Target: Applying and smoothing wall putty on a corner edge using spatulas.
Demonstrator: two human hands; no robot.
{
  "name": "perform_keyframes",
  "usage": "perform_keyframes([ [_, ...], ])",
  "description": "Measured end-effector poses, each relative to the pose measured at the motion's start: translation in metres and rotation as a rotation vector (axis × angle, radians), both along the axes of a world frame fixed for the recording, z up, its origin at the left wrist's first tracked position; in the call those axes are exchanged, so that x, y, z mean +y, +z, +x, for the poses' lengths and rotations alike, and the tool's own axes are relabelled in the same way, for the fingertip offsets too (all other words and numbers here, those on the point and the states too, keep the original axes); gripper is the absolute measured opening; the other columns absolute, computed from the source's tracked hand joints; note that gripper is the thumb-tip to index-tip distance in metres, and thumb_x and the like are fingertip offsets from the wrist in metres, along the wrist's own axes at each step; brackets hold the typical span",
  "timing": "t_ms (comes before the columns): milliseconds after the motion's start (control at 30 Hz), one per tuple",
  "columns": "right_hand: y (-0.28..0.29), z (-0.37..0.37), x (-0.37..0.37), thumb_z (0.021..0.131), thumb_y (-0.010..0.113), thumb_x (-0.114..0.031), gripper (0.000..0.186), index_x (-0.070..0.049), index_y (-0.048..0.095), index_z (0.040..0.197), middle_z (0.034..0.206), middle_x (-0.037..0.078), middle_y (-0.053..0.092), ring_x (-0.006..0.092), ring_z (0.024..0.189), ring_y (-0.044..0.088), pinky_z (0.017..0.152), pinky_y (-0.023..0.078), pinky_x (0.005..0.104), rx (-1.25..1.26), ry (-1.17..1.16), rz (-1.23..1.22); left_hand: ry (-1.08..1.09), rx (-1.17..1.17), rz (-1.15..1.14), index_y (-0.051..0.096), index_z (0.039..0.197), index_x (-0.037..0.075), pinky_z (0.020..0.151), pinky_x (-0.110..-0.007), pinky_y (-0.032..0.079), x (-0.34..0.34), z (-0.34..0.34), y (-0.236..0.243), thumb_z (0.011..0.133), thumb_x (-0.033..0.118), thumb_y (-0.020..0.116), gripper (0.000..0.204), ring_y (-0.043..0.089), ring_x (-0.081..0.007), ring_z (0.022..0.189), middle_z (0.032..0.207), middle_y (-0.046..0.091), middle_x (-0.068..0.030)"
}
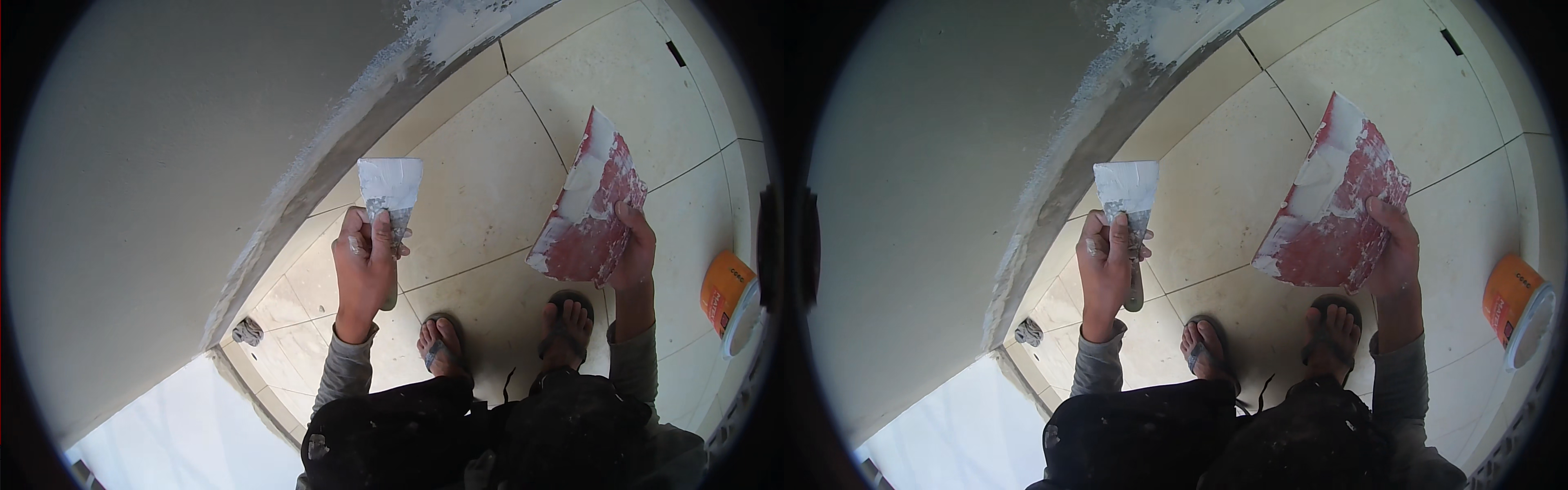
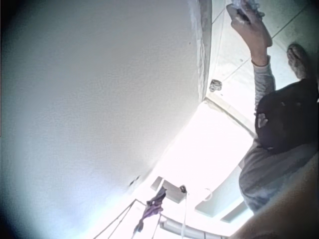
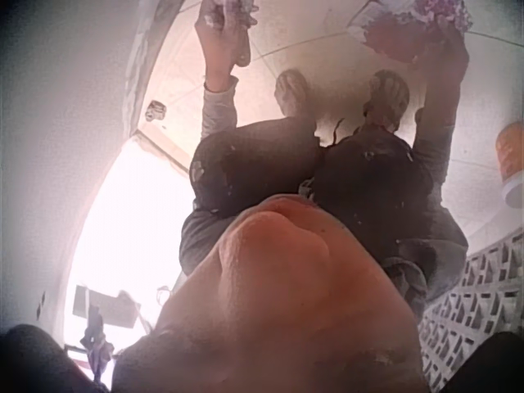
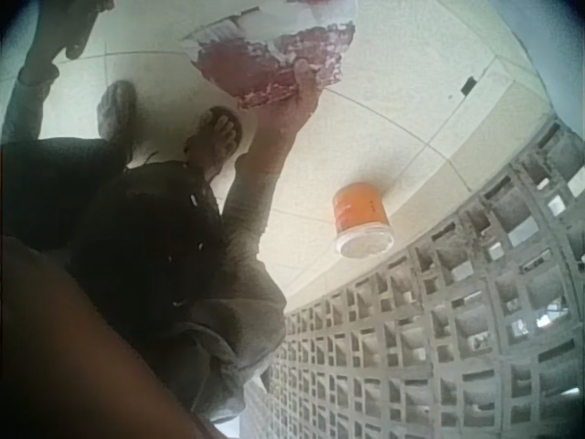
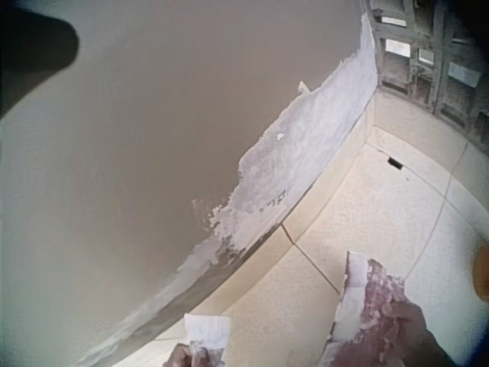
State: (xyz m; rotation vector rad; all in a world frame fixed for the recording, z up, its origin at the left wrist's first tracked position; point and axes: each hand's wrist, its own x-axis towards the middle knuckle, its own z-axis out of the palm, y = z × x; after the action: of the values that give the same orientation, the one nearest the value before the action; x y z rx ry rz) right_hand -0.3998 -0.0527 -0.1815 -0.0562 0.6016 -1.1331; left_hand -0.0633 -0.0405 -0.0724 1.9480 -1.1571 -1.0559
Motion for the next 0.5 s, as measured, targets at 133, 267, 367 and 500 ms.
perform_keyframes([
  [133,0.022,0.006,-0.010,0.095,0.058,-0.012,0.046,0.003,0.047,0.136,0.128,0.017,0.061,0.0283,0.115,0.063,0.100,0.053,0.0454,-0.014,0.066,-0.026,-0.074,0.035,-0.129,0.050,0.107,0.000,0.060,-0.025,0.053,0.008,-0.022,-0.006,0.102,0.013,0.056,0.016,0.063,-0.0107,0.068,0.089,0.071,-0.0123],
  [267,0.044,0.048,-0.009,0.095,0.058,-0.010,0.044,0.003,0.047,0.136,0.128,0.015,0.061,0.0262,0.116,0.062,0.100,0.052,0.0439,-0.023,0.067,0.031,-0.183,0.022,-0.197,0.051,0.116,-0.002,0.061,-0.025,0.053,0.017,-0.039,0.000,0.100,0.008,0.057,0.019,0.063,-0.0103,0.068,0.093,0.073,-0.0114],
  [367,0.041,0.092,-0.003,0.098,0.057,-0.008,0.041,0.001,0.047,0.137,0.129,0.014,0.061,0.0241,0.117,0.062,0.099,0.052,0.0428,-0.049,0.026,-0.030,-0.241,0.114,-0.165,0.047,0.121,-0.002,0.063,-0.024,0.050,0.023,-0.020,-0.009,0.102,0.007,0.054,0.022,0.060,-0.0099,0.072,0.094,0.069,-0.0100],
  [500,0.048,0.110,-0.002,0.099,0.057,-0.008,0.038,0.000,0.049,0.135,0.127,0.013,0.062,0.0237,0.115,0.063,0.098,0.053,0.0415,-0.005,-0.010,-0.053,-0.255,0.163,-0.131,0.047,0.121,-0.003,0.061,-0.023,0.048,0.036,-0.009,-0.011,0.101,0.004,0.052,0.022,0.059,-0.0092,0.071,0.089,0.066,-0.0088],
])
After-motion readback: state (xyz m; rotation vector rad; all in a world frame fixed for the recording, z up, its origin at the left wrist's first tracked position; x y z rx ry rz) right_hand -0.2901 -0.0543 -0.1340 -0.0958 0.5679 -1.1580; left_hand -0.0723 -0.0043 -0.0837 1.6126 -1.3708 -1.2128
